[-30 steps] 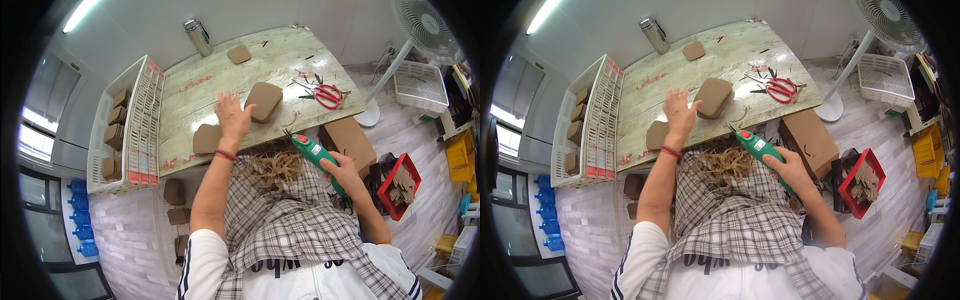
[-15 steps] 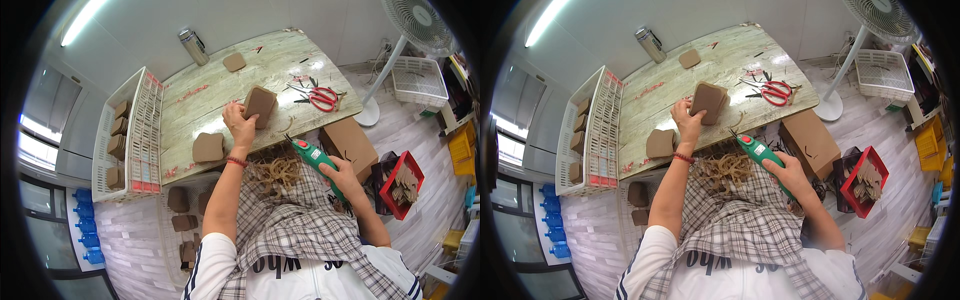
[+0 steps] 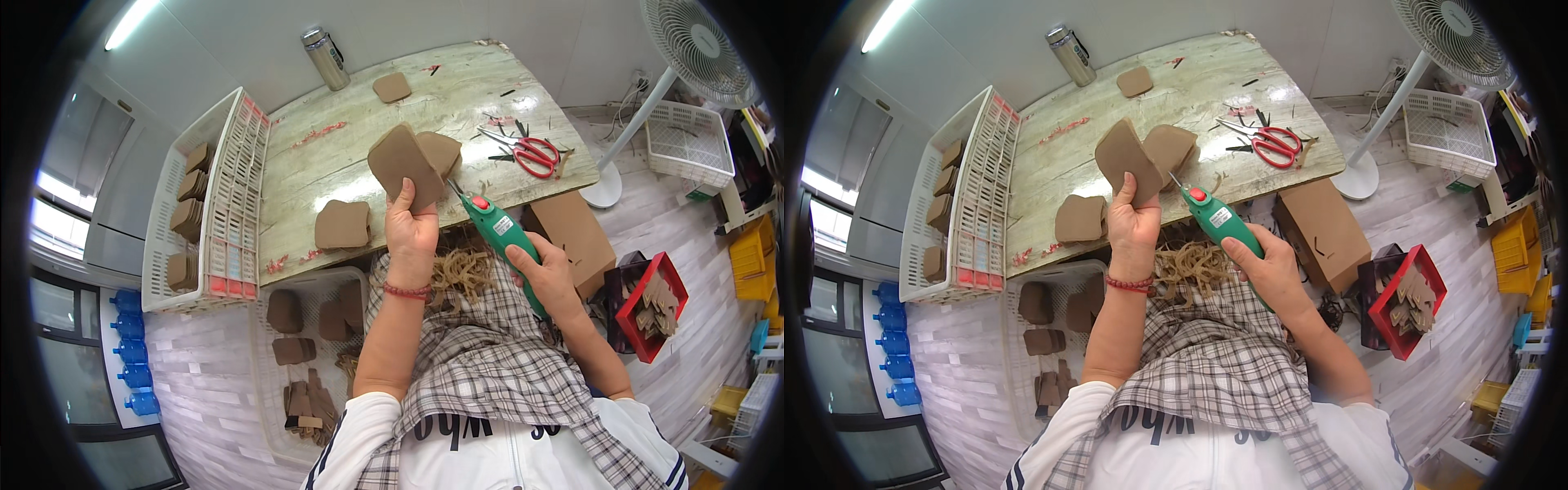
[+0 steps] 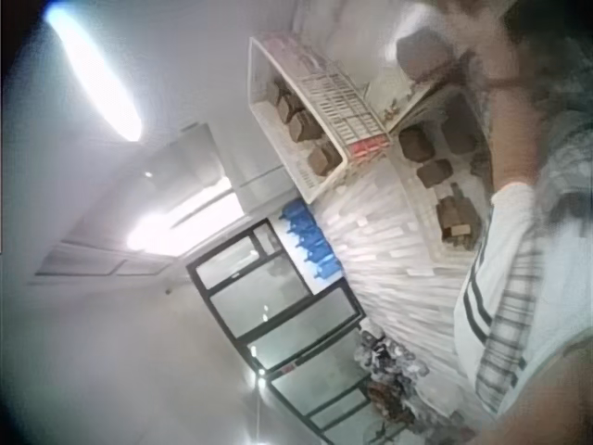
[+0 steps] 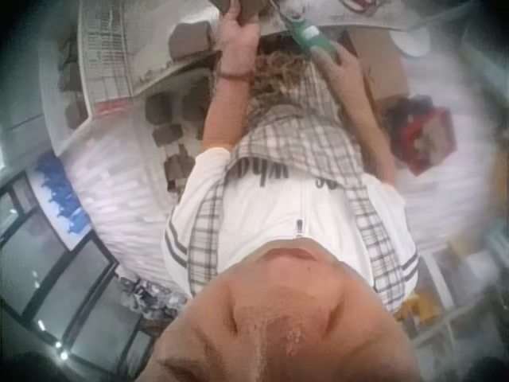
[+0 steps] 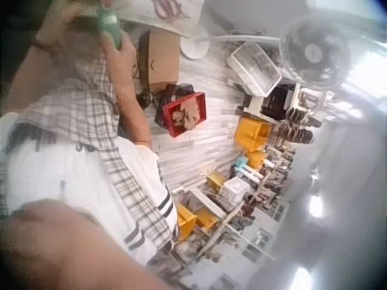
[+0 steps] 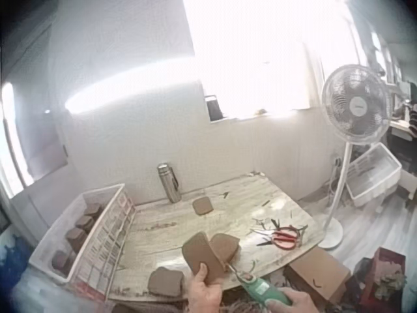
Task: The person sits on the floor and uses a green rotary tool to smooth the edges of rectangular cardboard pieces. They pick up each piece from a stack, smooth the edges, and place the finished piece on the table.
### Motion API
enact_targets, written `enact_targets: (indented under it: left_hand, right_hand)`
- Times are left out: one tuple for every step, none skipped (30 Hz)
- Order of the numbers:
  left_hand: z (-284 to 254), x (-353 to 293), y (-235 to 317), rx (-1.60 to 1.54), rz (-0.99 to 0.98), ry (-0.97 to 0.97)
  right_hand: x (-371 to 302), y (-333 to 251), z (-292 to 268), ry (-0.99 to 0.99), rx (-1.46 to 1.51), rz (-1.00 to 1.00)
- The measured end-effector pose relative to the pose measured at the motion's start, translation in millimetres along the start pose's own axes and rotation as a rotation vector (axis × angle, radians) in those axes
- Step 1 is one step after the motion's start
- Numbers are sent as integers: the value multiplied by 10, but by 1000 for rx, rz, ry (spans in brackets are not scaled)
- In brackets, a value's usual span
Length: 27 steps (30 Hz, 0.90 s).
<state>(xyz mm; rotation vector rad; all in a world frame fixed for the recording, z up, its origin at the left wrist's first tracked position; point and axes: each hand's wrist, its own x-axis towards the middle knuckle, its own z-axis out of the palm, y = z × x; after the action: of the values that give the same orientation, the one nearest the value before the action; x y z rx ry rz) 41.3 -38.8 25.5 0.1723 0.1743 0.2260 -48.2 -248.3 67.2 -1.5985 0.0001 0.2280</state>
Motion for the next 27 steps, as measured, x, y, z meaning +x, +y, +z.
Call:
enact_targets:
  left_hand:
    - [-13,-2,-9,-17,3,2]
    - [-29,-2,-20,-33,6,5]
    - [-47,2,-32,-49,8,7]
    - [-63,16,-40,-71,7,12]
    - [-81,20,-52,-72,-1,16]
    - [-101,21,-69,-74,-10,20]
    - [-113,17,-84,-76,-18,23]
    - [-126,3,-98,-75,-31,0]
    - [-146,-4,-116,-65,-34,-1]
    - [-166,-10,-130,-54,-37,-2]
    - [-186,-18,-143,-43,-40,-3]
    - [-210,-33,-152,-34,-52,-26]
    - [-192,-64,-166,-16,-49,-24]
    - [-169,-105,-183,2,-46,-22]
    - [-158,-140,-200,20,-43,-20]
    - [-169,-162,-216,24,-54,-32]
    - [-184,-182,-232,27,-65,-44]
    - [-195,-203,-247,31,-75,-55]
    - [-198,-226,-266,40,-76,-68]
    - [-200,-249,-284,49,-77,-81]
    - [-204,-271,-296,58,-78,-94]
    - [-221,-286,-303,65,-107,-81]
    - [-241,-303,-323,75,-112,-59]
    - [-261,-320,-355,86,-117,-38]
    - [-265,-346,-381,96,-122,-15]
    - [-255,-375,-398,95,-127,-33]
    - [-271,-383,-404,104,-136,-44]
  right_hand:
    - [-4,-2,15,0,16,3]
    - [-7,-5,26,-6,22,3]
    - [-11,-8,34,-10,28,3]
    - [-12,-11,40,-16,36,2]
    - [-14,-11,41,-19,30,6]
    - [-17,-12,40,-23,23,11]
    - [-18,-11,42,-27,17,15]
    - [-19,-12,46,-27,36,9]
    - [-21,-16,51,-27,54,3]
    - [-22,-20,58,-28,72,-3]
    - [-19,-28,60,-28,63,-4]
    - [-13,-40,61,-29,53,-4]
    - [-4,-49,60,-27,45,-6]
    - [-1,-51,60,-16,40,-14]
    - [2,-53,60,-6,35,-22]
    - [5,-58,63,4,29,-32]
    - [11,-63,66,7,29,-37]
    - [17,-67,67,11,30,-43]
    - [24,-71,65,15,30,-48]
    - [32,-76,64,25,31,-46]
    - [39,-80,61,35,33,-43]
    - [49,-87,58,44,34,-41]
    - [59,-95,54,53,36,-43]
    - [70,-103,49,63,38,-45]
    - [80,-110,45,72,40,-45]
    - [82,-148,34,77,19,-47]
    - [89,-170,22,77,31,-39]
